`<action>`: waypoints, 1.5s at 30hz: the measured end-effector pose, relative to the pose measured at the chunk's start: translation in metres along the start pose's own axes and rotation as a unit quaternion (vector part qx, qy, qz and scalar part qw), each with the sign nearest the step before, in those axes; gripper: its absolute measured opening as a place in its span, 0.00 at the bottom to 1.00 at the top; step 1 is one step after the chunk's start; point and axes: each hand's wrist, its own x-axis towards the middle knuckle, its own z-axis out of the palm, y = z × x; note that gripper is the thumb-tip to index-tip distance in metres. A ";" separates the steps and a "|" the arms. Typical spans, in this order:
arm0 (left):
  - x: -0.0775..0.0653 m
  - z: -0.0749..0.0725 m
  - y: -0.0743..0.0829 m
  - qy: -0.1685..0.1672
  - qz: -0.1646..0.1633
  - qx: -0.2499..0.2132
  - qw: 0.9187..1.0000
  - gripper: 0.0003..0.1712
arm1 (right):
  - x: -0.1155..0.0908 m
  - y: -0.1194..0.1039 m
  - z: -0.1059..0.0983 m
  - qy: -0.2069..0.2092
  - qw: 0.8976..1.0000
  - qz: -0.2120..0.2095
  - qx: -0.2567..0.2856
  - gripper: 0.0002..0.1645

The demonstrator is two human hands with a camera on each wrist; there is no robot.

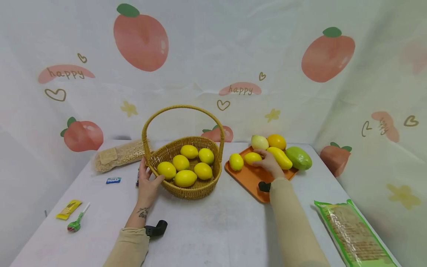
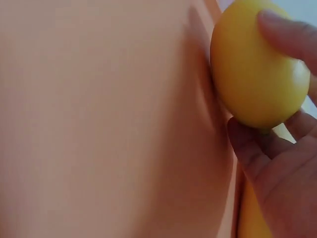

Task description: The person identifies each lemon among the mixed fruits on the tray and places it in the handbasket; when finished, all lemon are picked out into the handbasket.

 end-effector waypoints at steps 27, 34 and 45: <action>-0.001 0.000 0.008 -0.004 -0.014 -0.010 1.000 0.52 | -0.089 -0.084 0.054 -0.088 0.946 -0.142 0.278 0.28; -0.004 -0.001 0.016 -0.006 -0.022 -0.018 1.000 0.52 | -0.071 -0.117 0.104 -0.152 0.954 -0.142 0.218 0.31; -0.005 0.000 0.013 -0.005 -0.010 -0.015 1.000 0.52 | -0.055 -0.122 0.128 -0.170 0.951 -0.143 0.214 0.30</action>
